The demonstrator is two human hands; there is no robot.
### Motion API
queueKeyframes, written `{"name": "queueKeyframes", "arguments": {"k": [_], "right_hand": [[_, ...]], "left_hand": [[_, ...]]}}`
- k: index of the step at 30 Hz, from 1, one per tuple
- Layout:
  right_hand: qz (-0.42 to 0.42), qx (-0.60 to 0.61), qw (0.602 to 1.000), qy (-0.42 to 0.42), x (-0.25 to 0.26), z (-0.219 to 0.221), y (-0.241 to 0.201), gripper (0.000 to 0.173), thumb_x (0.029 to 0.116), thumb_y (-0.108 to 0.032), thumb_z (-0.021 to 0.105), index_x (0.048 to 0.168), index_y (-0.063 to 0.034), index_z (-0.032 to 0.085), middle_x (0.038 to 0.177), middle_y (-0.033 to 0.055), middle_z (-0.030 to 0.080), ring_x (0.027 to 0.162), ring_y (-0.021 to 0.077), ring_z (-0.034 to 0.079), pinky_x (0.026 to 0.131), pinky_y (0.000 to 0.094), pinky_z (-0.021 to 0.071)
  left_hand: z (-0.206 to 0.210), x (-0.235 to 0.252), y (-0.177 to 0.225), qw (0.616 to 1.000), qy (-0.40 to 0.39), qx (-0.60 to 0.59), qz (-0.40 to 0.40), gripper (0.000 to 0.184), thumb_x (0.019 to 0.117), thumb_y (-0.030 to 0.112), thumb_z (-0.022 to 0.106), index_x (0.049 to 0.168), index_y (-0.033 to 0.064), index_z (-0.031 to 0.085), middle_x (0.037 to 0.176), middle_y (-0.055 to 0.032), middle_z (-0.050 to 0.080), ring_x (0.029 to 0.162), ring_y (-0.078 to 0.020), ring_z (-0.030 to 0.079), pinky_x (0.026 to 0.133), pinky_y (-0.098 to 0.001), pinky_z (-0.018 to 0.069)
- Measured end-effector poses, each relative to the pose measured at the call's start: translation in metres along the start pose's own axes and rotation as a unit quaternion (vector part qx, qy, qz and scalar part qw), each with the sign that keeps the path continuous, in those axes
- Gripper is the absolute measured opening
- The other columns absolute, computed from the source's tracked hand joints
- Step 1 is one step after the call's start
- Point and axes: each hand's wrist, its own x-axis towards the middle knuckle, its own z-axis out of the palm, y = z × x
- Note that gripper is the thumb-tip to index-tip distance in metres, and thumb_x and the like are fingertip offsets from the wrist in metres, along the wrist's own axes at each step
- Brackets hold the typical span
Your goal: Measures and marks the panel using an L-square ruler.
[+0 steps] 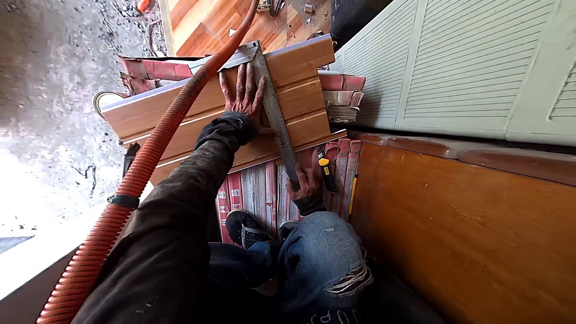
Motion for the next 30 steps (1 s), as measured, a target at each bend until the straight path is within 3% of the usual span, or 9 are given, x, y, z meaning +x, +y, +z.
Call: {"name": "queueKeyframes", "arguments": {"k": [2,3,4,6,8,14,22,25,30], "right_hand": [[-0.004,-0.001,1.000,-0.008,0.003,-0.003,-0.002,0.055,0.0829,-0.035,0.069,0.127,-0.0020,0.072,0.111,0.0226,0.069,0.096,0.0335,0.069,0.082,0.0446,0.0586],[-0.007,0.001,1.000,-0.006,0.003,-0.004,-0.002,0.055,0.0819,-0.035,0.069,0.126,-0.0019,0.072,0.110,0.0224,0.069,0.096,0.0341,0.069,0.082,0.0454,0.0586],[-0.008,0.006,1.000,-0.006,0.003,-0.003,-0.001,0.055,0.0815,-0.035,0.069,0.126,-0.0020,0.072,0.111,0.0227,0.069,0.098,0.0348,0.069,0.083,0.0464,0.0587],[0.002,0.013,1.000,-0.021,0.001,-0.002,0.002,0.056,0.0838,-0.037,0.069,0.129,-0.0038,0.071,0.115,0.0232,0.068,0.101,0.0357,0.068,0.086,0.0483,0.0577],[0.020,0.016,0.998,-0.066,0.005,-0.015,0.000,0.054,0.0875,-0.038,0.069,0.131,-0.0064,0.070,0.121,0.0240,0.067,0.107,0.0373,0.067,0.090,0.0507,0.0568],[0.087,-0.122,0.989,0.006,0.024,-0.050,0.019,0.053,0.0844,-0.041,0.071,0.132,-0.0174,0.071,0.122,0.0213,0.065,0.107,0.0406,0.062,0.087,0.0564,0.0511],[0.197,-0.132,0.950,-0.203,0.025,-0.064,0.051,0.068,0.0969,-0.039,0.057,0.151,0.0013,0.048,0.140,0.0299,0.058,0.130,0.0436,0.058,0.113,0.0525,0.0441],[0.133,-0.042,0.988,-0.060,0.014,-0.089,0.032,0.047,0.0899,-0.018,0.065,0.127,0.0110,0.066,0.112,0.0333,0.068,0.101,0.0433,0.069,0.090,0.0465,0.0583],[0.138,0.099,0.985,-0.034,0.038,-0.112,0.010,0.047,0.1027,-0.013,0.040,0.137,0.0173,0.052,0.092,0.0245,0.069,0.069,0.0254,0.069,0.068,0.0386,0.0608]], "left_hand": [[0.001,0.003,0.009,0.999,0.012,0.008,-0.032,0.090,0.0839,0.042,0.072,0.160,0.0127,0.034,0.167,-0.0278,0.020,0.154,-0.0511,0.016,0.108,-0.0861,0.0070],[0.004,0.004,0.016,0.998,0.024,0.021,-0.059,0.085,0.0846,0.034,0.073,0.159,0.0143,0.037,0.167,-0.0261,0.025,0.153,-0.0508,0.020,0.104,-0.0874,0.0115],[0.002,0.006,0.023,0.995,-0.003,0.030,-0.090,0.100,0.0762,0.045,0.079,0.161,0.0164,0.033,0.169,-0.0240,0.020,0.155,-0.0492,0.018,0.103,-0.0886,0.0125],[-0.011,0.014,0.038,0.975,-0.139,0.040,-0.168,0.163,0.0359,0.078,0.087,0.167,0.0224,0.008,0.173,-0.0167,-0.010,0.159,-0.0408,-0.006,0.106,-0.0891,0.0065],[-0.017,0.020,0.048,0.961,-0.189,0.038,-0.199,0.182,0.0199,0.079,0.089,0.167,0.0211,-0.003,0.171,-0.0153,-0.021,0.158,-0.0391,-0.015,0.105,-0.0906,0.0075],[-0.019,0.023,0.054,0.954,-0.200,0.034,-0.221,0.181,0.0229,0.072,0.094,0.167,0.0212,-0.003,0.171,-0.0129,-0.022,0.158,-0.0398,-0.015,0.101,-0.0925,0.0111],[-0.021,0.022,0.056,0.951,-0.205,0.022,-0.231,0.179,0.0250,0.075,0.092,0.167,0.0222,-0.004,0.171,-0.0107,-0.023,0.158,-0.0373,-0.016,0.102,-0.0920,0.0099],[-0.020,0.024,0.054,0.952,-0.203,0.018,-0.227,0.179,0.0252,0.073,0.094,0.167,0.0214,-0.003,0.171,-0.0117,-0.022,0.158,-0.0387,-0.016,0.101,-0.0925,0.0115],[-0.017,0.022,0.054,0.955,-0.189,0.021,-0.228,0.175,0.0268,0.073,0.093,0.167,0.0222,0.001,0.173,-0.0124,-0.015,0.158,-0.0398,-0.011,0.101,-0.0917,0.0132]]}}
